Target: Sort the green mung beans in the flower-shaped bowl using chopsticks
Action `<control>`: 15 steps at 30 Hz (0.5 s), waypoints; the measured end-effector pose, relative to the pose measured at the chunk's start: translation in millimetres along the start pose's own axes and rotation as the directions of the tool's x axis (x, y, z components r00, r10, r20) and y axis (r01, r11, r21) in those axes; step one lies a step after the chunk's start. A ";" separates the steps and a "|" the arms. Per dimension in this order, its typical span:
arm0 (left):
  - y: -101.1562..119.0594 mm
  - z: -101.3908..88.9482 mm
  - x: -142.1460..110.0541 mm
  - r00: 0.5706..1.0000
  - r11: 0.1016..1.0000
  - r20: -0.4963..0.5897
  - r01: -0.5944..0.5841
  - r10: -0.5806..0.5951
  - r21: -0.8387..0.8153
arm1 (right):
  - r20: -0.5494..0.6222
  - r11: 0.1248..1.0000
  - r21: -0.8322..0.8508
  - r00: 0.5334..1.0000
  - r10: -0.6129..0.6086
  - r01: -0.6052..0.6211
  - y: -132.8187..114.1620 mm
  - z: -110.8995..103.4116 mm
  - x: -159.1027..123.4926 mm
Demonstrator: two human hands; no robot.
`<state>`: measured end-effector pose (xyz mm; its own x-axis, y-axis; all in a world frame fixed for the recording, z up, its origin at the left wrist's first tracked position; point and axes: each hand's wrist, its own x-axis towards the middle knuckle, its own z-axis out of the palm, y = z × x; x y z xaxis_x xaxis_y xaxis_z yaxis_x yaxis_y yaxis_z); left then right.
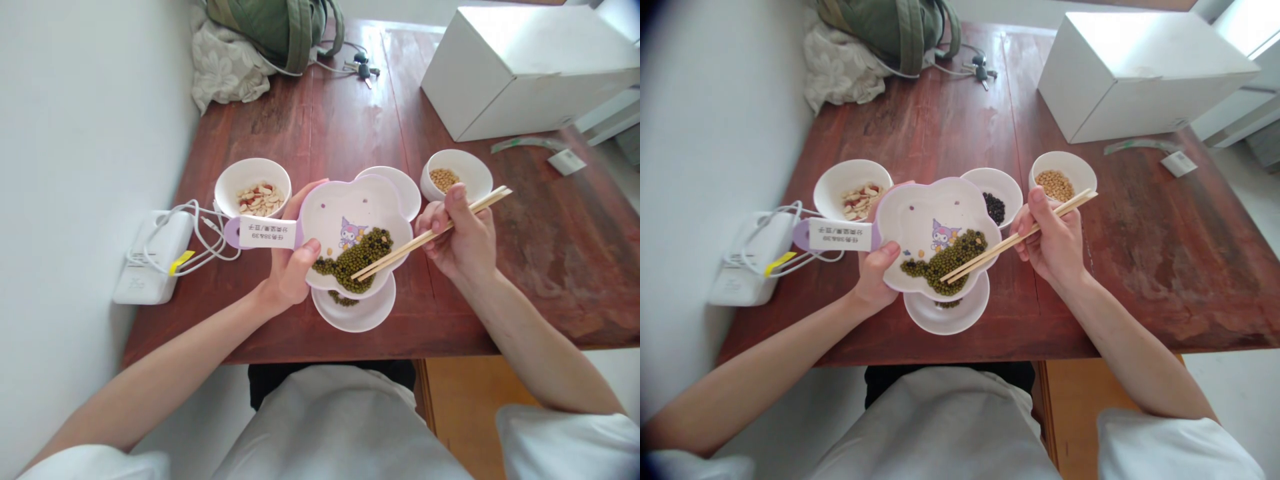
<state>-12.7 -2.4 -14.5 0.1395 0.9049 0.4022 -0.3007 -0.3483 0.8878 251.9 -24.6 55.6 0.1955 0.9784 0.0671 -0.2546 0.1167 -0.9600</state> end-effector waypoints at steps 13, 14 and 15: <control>11.1 6.8 6.3 1.000 0.999 0.016 -0.009 0.008 0.036 | 0.039 0.754 -0.147 0.765 -0.643 0.641 -17.8 -7.5 -5.1; 11.7 6.8 7.0 1.000 0.999 0.020 -0.018 0.017 0.042 | 0.031 0.715 -0.169 0.729 -0.684 0.679 -21.5 -8.3 -5.5; 12.0 6.6 7.5 0.999 0.999 0.024 -0.025 0.023 0.049 | 0.016 0.676 -0.191 0.691 -0.722 0.711 -25.7 -8.3 -5.6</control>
<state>-9.0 -1.4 0.7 0.1547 0.8904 0.4281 -0.2577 -0.3820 0.8875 265.3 -34.5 77.7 0.3035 0.5949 0.7443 0.1477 0.7423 -0.6535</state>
